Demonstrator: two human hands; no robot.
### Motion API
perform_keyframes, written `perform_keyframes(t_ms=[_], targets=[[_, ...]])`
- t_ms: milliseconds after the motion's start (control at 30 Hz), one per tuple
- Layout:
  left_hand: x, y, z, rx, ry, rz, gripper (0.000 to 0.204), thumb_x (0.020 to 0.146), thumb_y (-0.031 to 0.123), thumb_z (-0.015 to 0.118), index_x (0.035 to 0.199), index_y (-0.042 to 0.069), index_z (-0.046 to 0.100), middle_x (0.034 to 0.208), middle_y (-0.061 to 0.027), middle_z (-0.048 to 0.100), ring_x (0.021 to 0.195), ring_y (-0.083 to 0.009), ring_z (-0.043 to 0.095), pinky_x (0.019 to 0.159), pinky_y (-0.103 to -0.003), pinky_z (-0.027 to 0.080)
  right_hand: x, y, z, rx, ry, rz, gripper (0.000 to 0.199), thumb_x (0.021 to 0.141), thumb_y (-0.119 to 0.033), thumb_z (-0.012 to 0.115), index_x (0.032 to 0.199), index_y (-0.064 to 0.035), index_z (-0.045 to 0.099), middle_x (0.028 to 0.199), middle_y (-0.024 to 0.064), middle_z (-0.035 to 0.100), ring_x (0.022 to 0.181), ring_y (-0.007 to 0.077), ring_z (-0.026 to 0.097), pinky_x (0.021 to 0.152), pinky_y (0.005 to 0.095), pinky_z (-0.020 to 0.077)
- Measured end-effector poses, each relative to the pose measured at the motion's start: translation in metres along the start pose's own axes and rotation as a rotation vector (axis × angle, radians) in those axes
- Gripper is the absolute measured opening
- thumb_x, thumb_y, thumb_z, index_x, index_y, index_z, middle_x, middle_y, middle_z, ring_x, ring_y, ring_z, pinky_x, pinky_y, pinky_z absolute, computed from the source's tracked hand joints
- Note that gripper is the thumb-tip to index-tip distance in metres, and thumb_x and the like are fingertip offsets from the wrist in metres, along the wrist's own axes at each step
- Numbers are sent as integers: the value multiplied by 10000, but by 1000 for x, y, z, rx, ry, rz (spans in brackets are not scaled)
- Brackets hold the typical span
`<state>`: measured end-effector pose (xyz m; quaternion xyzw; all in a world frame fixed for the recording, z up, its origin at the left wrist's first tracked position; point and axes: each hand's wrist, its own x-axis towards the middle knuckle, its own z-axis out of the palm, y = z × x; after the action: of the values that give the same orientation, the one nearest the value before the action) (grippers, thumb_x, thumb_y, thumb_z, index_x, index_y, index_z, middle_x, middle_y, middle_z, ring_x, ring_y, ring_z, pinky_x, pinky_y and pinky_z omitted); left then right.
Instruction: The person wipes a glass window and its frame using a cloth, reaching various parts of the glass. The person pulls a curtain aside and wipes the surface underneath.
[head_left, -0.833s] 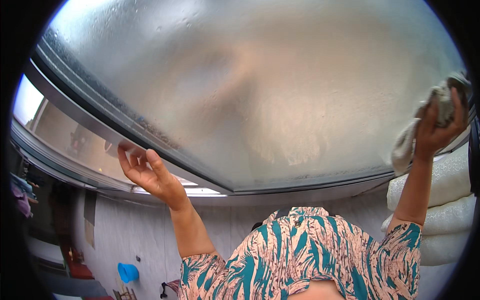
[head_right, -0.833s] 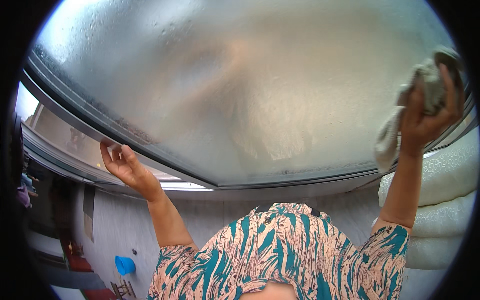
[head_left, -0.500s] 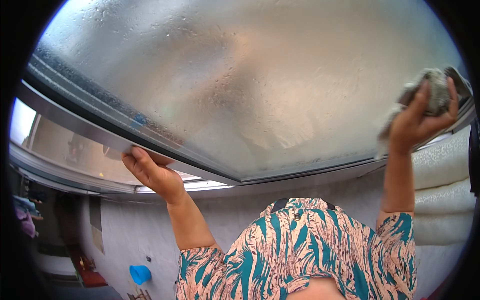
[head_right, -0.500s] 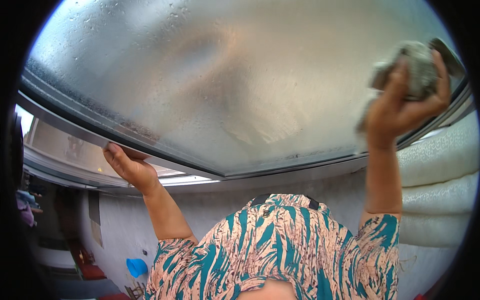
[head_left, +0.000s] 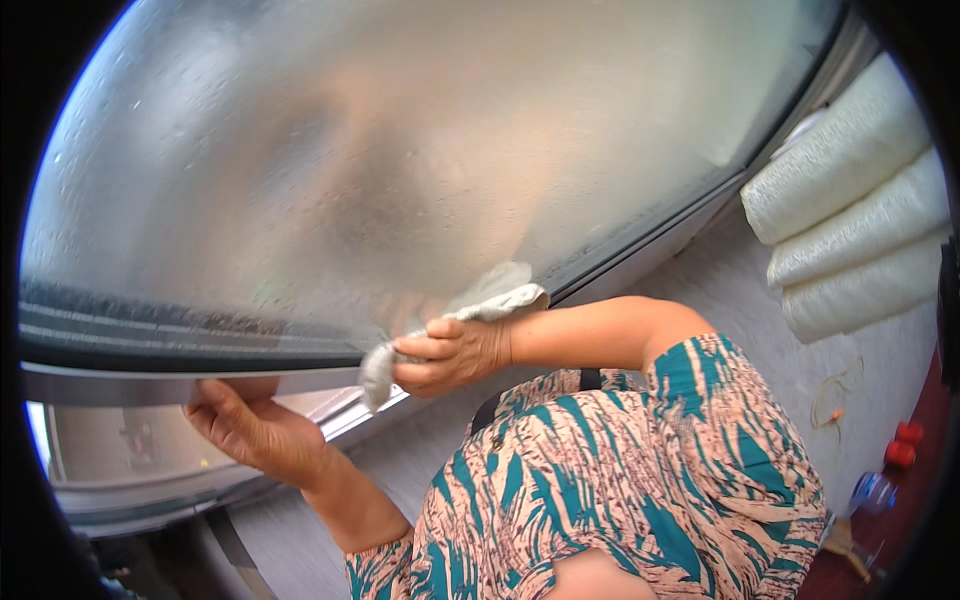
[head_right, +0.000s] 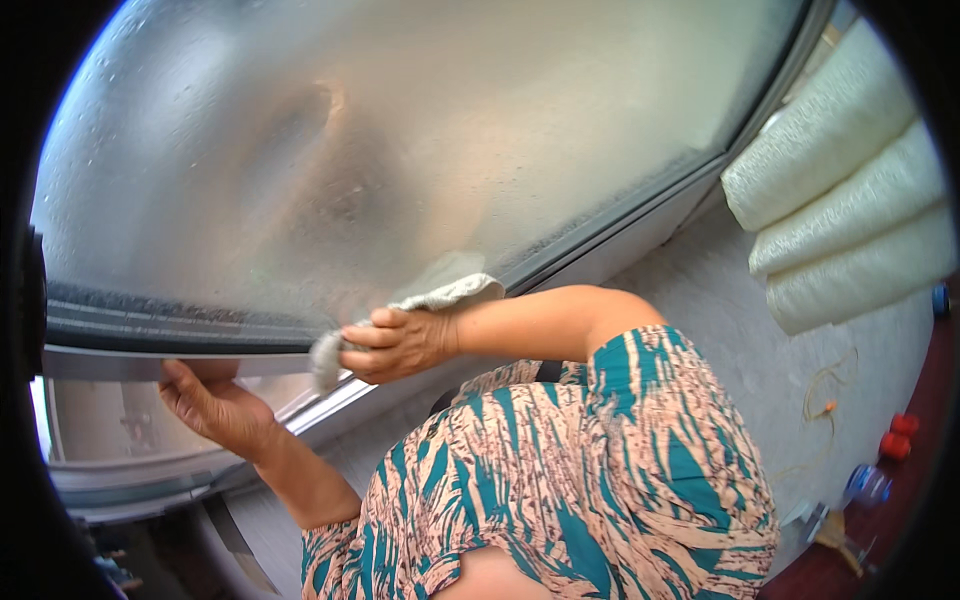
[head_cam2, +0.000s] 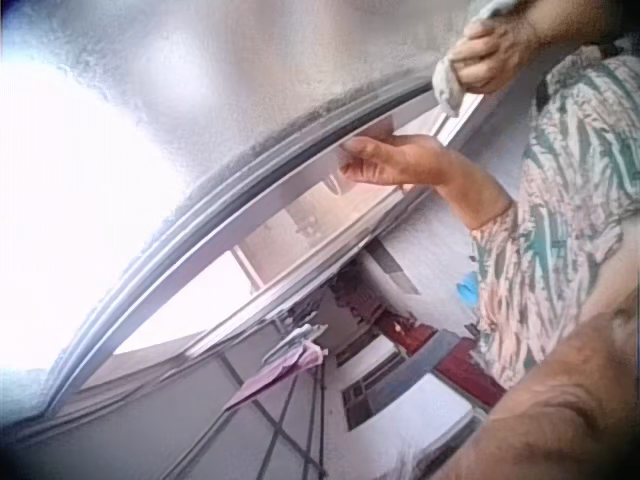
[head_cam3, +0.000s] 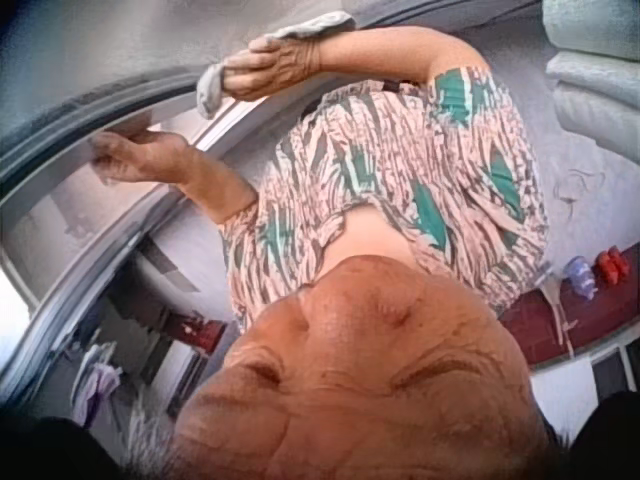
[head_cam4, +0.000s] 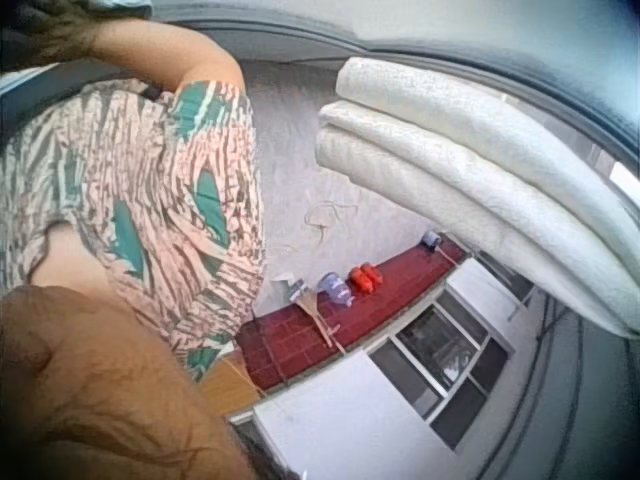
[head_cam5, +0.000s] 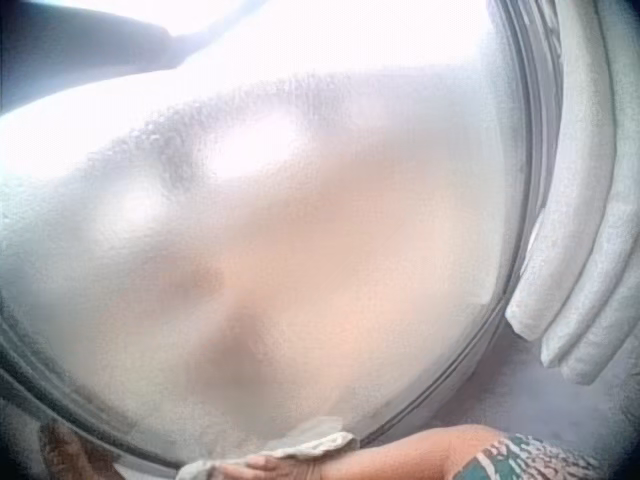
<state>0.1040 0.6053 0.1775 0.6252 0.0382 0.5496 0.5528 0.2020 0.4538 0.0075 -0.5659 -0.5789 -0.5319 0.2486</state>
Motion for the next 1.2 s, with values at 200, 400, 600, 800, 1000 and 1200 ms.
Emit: perform_keyframes(t_ms=[200,400,600,800,1000,1200], targets=[[-8,-11,-1,36,6,14,365,909,339,680,1128,75,555,1104,-67,624,1064,-176,573,981,-313,432,-132,-18,-23,121,-360,-27,80,771,-253,594,838,-212,607,1199,32,477,1222,218,439,878,335,366],[-13,-18,-5,66,68,79,405,929,354,649,1170,53,528,1124,-96,617,1105,-195,577,1007,-331,446,-181,23,-121,-88,-661,172,112,728,-217,594,834,-181,605,1165,31,460,1194,211,442,836,357,386],[-19,-26,-7,79,123,73,428,955,364,605,1166,3,509,1113,-134,616,1034,-196,625,943,-293,519,-222,67,-212,-882,-694,996,313,742,-56,618,1027,-184,631,1153,72,475,1139,286,463,880,431,384],[-17,-14,3,143,138,120,406,976,348,575,1164,-7,513,1077,-137,629,972,-172,649,899,-292,550,-223,122,-185,-612,385,1675,472,730,-108,653,1185,-64,536,1182,212,470,1124,370,445,1013,434,342],[-22,-12,5,134,121,166,376,975,320,581,1167,3,518,1042,-119,639,944,-158,662,865,-271,560,-177,30,-85,-339,479,1969,628,709,-82,609,1287,-23,371,1252,261,358,1163,392,387,1051,422,305],[-24,-20,19,160,65,214,405,966,321,595,1198,0,511,1094,-118,625,991,-158,643,891,-266,541,-117,-64,-27,421,483,2338,765,696,-96,696,1320,-35,259,1253,225,348,1189,317,400,1020,415,366]])
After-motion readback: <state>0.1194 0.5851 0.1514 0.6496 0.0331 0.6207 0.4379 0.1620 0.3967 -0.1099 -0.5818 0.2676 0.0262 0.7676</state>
